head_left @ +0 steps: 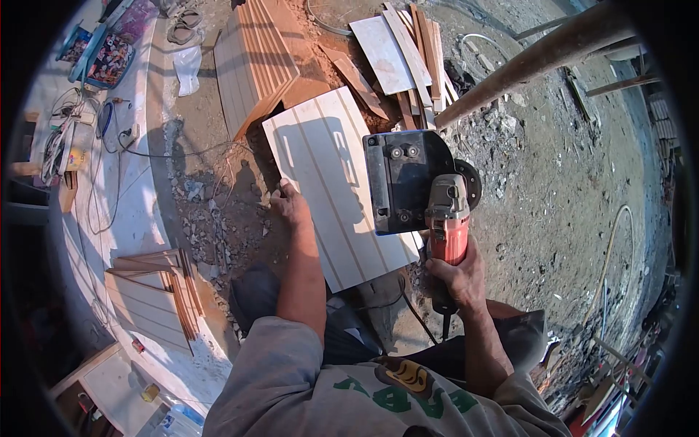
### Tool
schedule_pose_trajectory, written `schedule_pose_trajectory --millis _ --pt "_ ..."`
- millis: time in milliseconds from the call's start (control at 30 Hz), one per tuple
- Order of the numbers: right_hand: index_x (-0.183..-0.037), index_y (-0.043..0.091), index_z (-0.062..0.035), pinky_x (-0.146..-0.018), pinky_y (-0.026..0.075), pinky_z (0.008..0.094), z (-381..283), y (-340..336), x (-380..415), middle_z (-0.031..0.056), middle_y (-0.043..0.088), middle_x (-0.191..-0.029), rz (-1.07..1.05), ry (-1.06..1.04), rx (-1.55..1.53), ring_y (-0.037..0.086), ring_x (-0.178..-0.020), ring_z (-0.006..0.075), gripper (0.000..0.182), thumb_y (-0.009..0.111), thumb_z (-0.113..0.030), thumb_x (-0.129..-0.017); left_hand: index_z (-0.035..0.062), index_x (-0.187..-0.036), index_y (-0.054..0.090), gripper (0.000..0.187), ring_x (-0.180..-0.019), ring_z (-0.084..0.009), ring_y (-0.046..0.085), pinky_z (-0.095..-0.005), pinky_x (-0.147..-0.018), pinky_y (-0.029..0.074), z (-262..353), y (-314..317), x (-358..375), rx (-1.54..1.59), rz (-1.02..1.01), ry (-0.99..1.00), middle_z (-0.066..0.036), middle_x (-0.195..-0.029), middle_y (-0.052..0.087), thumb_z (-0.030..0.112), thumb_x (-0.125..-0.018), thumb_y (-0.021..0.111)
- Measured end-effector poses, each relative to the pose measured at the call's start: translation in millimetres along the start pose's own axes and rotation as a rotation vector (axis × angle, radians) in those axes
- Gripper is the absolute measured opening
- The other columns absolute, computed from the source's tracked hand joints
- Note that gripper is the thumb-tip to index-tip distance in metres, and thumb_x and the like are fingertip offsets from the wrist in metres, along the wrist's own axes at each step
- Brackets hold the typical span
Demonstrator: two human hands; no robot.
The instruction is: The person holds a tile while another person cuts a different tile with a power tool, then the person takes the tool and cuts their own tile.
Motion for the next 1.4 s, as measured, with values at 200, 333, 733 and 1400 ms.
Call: schedule_pose_trajectory --millis 200,333,733,1400 --pt "-0.100 0.052 0.0023 -0.079 0.045 0.0393 -29 31 -29 0.0191 0.060 -0.091 -0.065 -0.090 -0.033 0.060 -0.086 0.0332 0.057 0.074 -0.029 -0.058 -0.0044 -0.106 0.049 0.060 -0.093 -0.0309 0.056 -0.0418 -0.081 0.044 76 -40 77 -0.071 -0.214 0.436 -0.021 -0.106 0.054 0.053 -0.091 0.046" --pt "-0.101 0.053 0.0023 -0.080 0.046 0.0376 -35 41 -31 0.0204 0.062 -0.092 -0.075 -0.101 -0.079 0.061 -0.087 0.0326 0.058 0.075 -0.029 -0.057 -0.0037 -0.101 0.049 0.057 -0.087 -0.0272 0.057 -0.0382 -0.076 0.045 105 -65 120 -0.086 -0.351 0.435 -0.016 -0.094 0.057 0.052 -0.089 0.051" --pt "-0.099 0.055 0.0031 -0.072 0.048 0.0321 -58 53 -63 0.0132 0.062 -0.087 -0.032 -0.140 -0.066 0.061 -0.077 0.0211 0.055 0.076 -0.029 -0.059 -0.0032 -0.116 0.043 0.077 -0.093 -0.0137 0.057 -0.0274 -0.079 0.048 76 -20 253 0.310 -1.464 -0.027 -0.006 -0.100 0.057 0.054 -0.073 0.071" --pt "-0.097 0.061 -0.0024 -0.069 0.042 0.0245 -79 50 -62 0.0030 0.059 -0.084 -0.177 -0.117 -0.584 0.052 -0.072 0.0104 0.034 0.051 -0.035 -0.091 -0.0005 -0.109 0.052 0.053 -0.080 -0.0087 0.052 -0.0251 -0.068 0.045 126 -29 241 0.316 -1.480 0.078 -0.002 -0.090 0.055 0.037 -0.077 0.073"
Point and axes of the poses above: each hand's wrist, its own x-axis away from the middle knuckle, its own y-axis out of the palm, z = x × y, the point moved 5 cm from there along -x, towards the middle knuckle
